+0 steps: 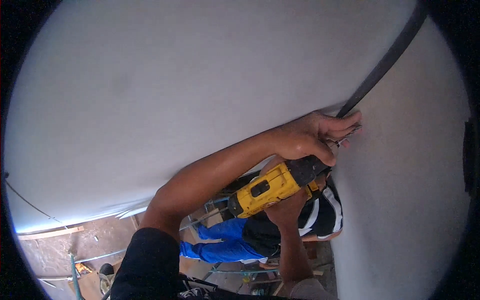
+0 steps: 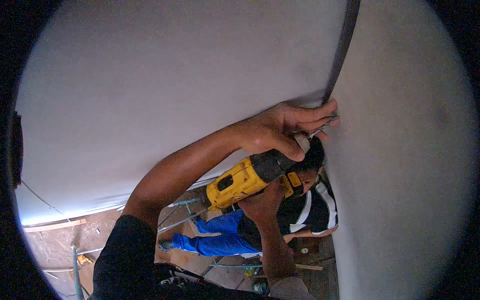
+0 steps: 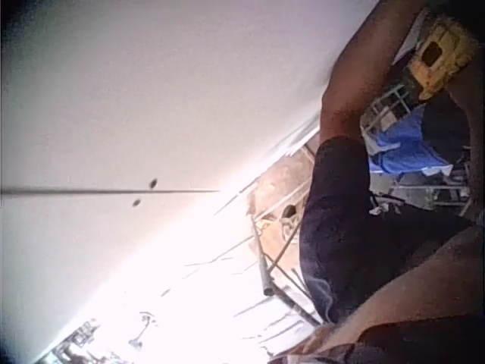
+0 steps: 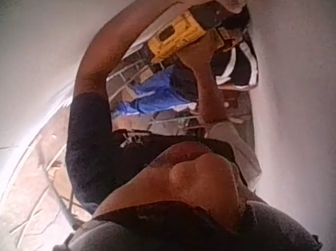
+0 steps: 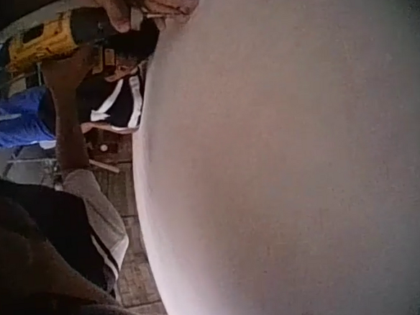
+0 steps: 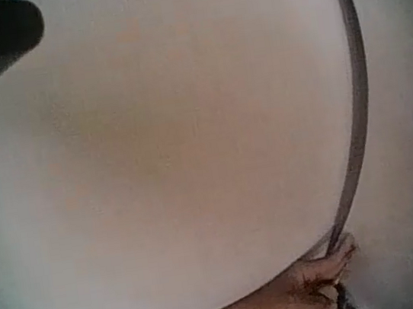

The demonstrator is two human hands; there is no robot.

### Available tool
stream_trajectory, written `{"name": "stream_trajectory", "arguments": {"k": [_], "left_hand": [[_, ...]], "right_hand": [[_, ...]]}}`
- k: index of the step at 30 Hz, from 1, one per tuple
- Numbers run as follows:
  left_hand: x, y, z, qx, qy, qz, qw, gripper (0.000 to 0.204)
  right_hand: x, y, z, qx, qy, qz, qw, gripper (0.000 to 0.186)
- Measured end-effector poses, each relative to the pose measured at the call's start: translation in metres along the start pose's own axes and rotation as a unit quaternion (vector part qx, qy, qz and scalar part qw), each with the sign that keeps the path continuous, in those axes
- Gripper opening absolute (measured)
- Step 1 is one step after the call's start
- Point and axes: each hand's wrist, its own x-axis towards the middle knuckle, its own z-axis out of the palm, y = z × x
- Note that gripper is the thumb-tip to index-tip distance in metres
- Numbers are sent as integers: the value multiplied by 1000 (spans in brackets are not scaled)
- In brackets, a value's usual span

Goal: The recorder is installing drywall panels onto a ceiling or upper wall structure using a drill and a rivet tool.

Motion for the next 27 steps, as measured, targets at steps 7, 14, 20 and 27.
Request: {"name": "stream_trajectory", "arguments": {"k": [7, 14, 20, 27], "left_hand": [[-3, 1, 12, -9, 19, 34, 999, 91], [-6, 5, 7, 14, 36, 24, 999, 93], [-48, 40, 22, 217, 29, -134, 966, 94], [-84, 64, 54, 267, 123, -271, 916, 85]], "right_hand": [[-5, 4, -2, -34, -32, 8, 999, 74], [-2, 15, -1, 15, -40, 0, 999, 83], [-6, 35, -2, -88, -57, 0, 994, 82], [-4, 19, 6, 74, -10, 104, 992, 92]]}}
